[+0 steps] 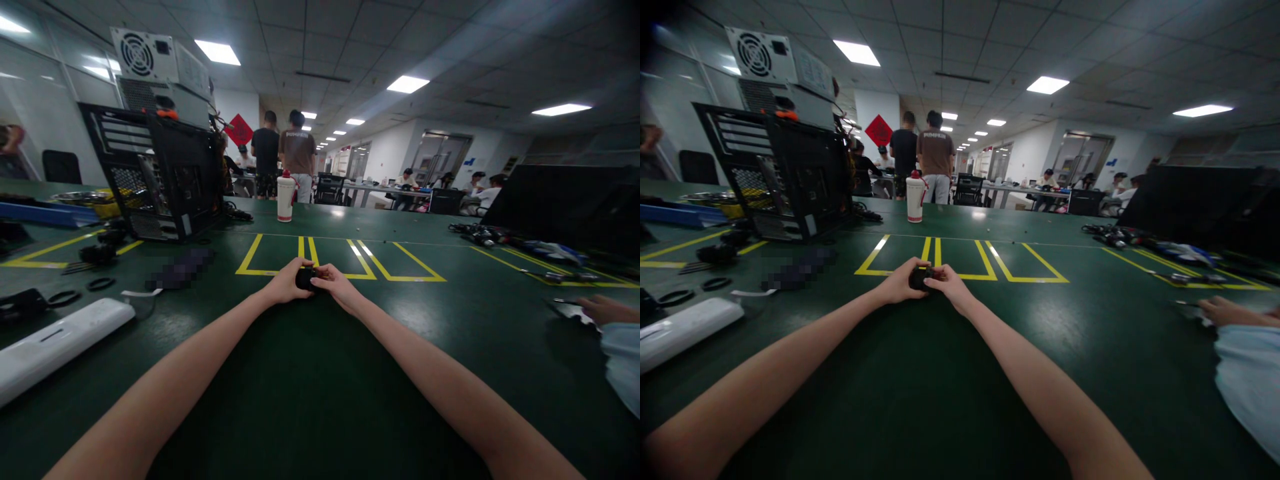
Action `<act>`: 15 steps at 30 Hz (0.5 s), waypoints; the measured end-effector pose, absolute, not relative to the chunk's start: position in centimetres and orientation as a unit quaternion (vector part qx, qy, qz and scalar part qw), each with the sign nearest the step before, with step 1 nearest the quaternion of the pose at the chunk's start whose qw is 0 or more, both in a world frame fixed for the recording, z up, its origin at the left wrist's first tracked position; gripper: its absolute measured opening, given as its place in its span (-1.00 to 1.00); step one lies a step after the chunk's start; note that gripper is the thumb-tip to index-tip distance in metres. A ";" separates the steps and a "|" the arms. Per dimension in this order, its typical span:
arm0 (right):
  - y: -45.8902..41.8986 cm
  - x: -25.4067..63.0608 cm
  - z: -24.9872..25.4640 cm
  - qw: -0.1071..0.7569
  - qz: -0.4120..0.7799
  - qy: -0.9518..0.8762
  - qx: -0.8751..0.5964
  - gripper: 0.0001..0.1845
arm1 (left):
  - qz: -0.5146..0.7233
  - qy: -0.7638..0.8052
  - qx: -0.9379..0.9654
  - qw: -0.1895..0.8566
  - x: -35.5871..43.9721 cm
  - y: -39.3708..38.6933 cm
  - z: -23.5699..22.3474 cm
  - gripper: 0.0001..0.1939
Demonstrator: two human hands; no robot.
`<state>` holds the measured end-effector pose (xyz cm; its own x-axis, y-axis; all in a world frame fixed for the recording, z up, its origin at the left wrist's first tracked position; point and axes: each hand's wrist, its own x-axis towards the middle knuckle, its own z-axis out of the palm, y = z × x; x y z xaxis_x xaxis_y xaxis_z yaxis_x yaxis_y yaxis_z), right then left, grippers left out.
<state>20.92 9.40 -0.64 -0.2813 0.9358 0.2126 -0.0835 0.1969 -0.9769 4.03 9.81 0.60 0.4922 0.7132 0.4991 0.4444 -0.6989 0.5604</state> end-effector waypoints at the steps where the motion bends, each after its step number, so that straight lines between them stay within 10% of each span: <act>1: 9.3 20.9 -0.6 0.484 0.526 -0.605 -0.351 -0.64 | 0.369 0.342 0.844 0.184 4.0 9.8 0.6 -0.39; 15: 9.9 21.2 -1.1 0.480 0.521 -0.611 -0.353 -0.66 | 0.370 0.339 0.846 0.179 4.0 9.6 0.8 -0.40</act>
<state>21.19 9.88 -1.15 -0.2896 0.9319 0.2186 -0.0682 0.2077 -0.9758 3.97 9.65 0.80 0.4974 0.7059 0.5043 0.4408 -0.7063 0.5539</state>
